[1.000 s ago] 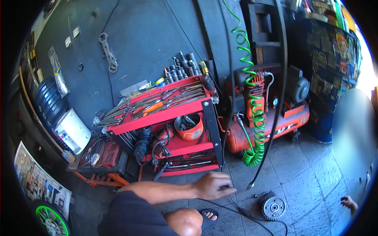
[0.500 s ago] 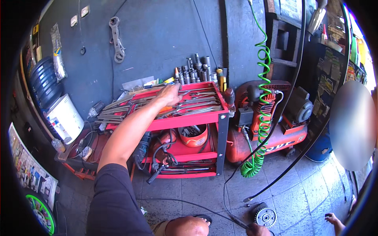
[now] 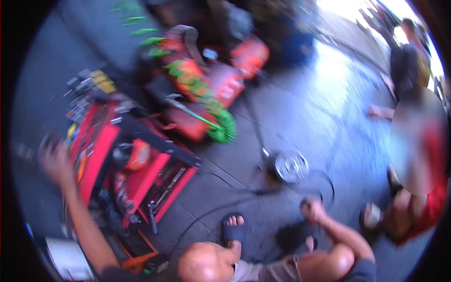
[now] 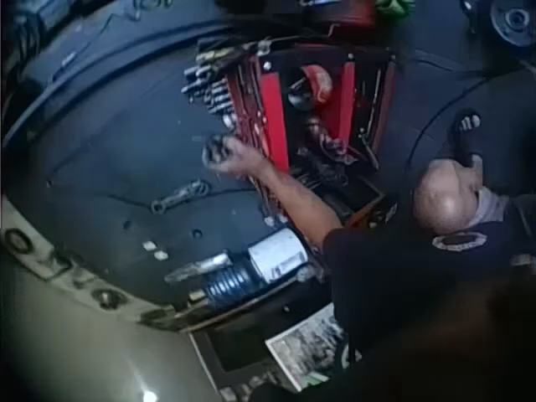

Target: Repairing or disassembling a mechanical component, likely a motorcycle sprocket, using a hammer and screwdriver.

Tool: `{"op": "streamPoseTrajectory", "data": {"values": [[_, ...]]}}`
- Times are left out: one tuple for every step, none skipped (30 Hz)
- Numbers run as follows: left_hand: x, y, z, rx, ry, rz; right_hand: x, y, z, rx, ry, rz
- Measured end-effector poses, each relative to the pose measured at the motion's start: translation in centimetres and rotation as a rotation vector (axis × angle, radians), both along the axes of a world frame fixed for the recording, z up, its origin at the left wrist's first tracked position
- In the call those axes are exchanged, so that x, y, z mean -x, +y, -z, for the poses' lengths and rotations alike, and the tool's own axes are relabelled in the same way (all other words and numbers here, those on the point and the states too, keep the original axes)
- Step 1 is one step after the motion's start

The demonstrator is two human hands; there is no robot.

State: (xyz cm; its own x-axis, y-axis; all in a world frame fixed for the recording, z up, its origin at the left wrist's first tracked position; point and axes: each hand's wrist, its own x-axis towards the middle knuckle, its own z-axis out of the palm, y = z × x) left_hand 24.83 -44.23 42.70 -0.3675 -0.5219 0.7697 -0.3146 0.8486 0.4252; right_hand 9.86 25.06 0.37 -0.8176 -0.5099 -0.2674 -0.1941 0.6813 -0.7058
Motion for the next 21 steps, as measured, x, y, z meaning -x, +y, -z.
{"op": "streamPoseTrajectory", "data": {"values": [[-2.6,3.0,-1.2,0.089,0.004,0.041,-0.4,0.2,-0.4,-0.013,0.003,0.353],[-2.1,10.3,-0.2,0.149,0.047,0.135,-1.2,1.1,0.2,0.153,0.044,0.615],[-1.7,15.3,2.3,0.250,-0.057,0.224,-2.5,3.8,2.1,0.116,0.058,0.754],[-2.0,18.2,5.7,0.093,-0.177,0.368,-4.6,7.6,6.0,-0.024,0.178,0.788],[-0.8,22.3,7.9,0.043,-0.388,0.534,-6.4,8.4,6.5,-0.066,0.118,0.879],[2.4,26.8,12.2,-0.243,-0.385,0.800,-9.3,11.3,6.3,-0.194,0.134,0.909],[3.8,29.8,15.0,-0.471,-0.552,0.886,-11.7,13.5,6.9,-0.274,0.127,0.935],[5.4,31.4,17.7,-0.381,-0.786,0.922,-13.6,14.8,7.5,-0.360,0.070,0.926],[6.8,34.0,20.2,-0.452,-0.964,0.940,-14.7,14.9,6.8,-0.382,0.047,0.941],[7.3,35.5,22.6,-0.626,-1.105,0.958,-13.7,12.8,4.4,-0.389,0.233,0.872],[7.4,36.4,26.0,-0.548,-1.126,1.026,-12.6,10.3,2.3,-0.383,0.415,0.801],[8.3,38.9,27.7,-0.721,-1.185,1.017,-11.6,8.7,0.6,-0.118,0.192,0.759],[9.5,41.5,28.9,-0.840,-1.206,1.004,-10.6,7.0,-1.1,0.154,-0.028,0.706],[10.4,43.5,30.8,-1.044,-1.203,0.966,-9.7,4.8,-2.5,0.305,-0.130,0.620],[11.3,45.6,32.7,-1.146,-1.095,1.019,-8.6,2.5,-3.6,0.457,-0.221,0.534],[12.3,47.4,33.7,-1.308,-1.084,1.030,-7.6,0.6,-4.9,0.477,-0.146,0.455],[13.4,48.7,34.8,-1.373,-1.104,1.044,-6.6,-0.7,-5.7,0.496,-0.066,0.376],[14.1,50.2,35.6,-1.460,-1.071,1.041,-5.9,-1.0,-5.2,0.497,-0.078,0.388],[14.8,51.1,36.2,-1.545,-1.034,1.033,-5.2,-1.2,-4.5,0.482,-0.055,0.462],[15.5,51.3,36.7,-1.391,-0.987,1.027,-4.3,-1.2,-3.8,0.466,-0.033,0.533],[16.4,50.8,37.1,-1.223,-0.937,1.001,-2.9,-1.0,-4.2,0.434,0.046,0.540]]}}
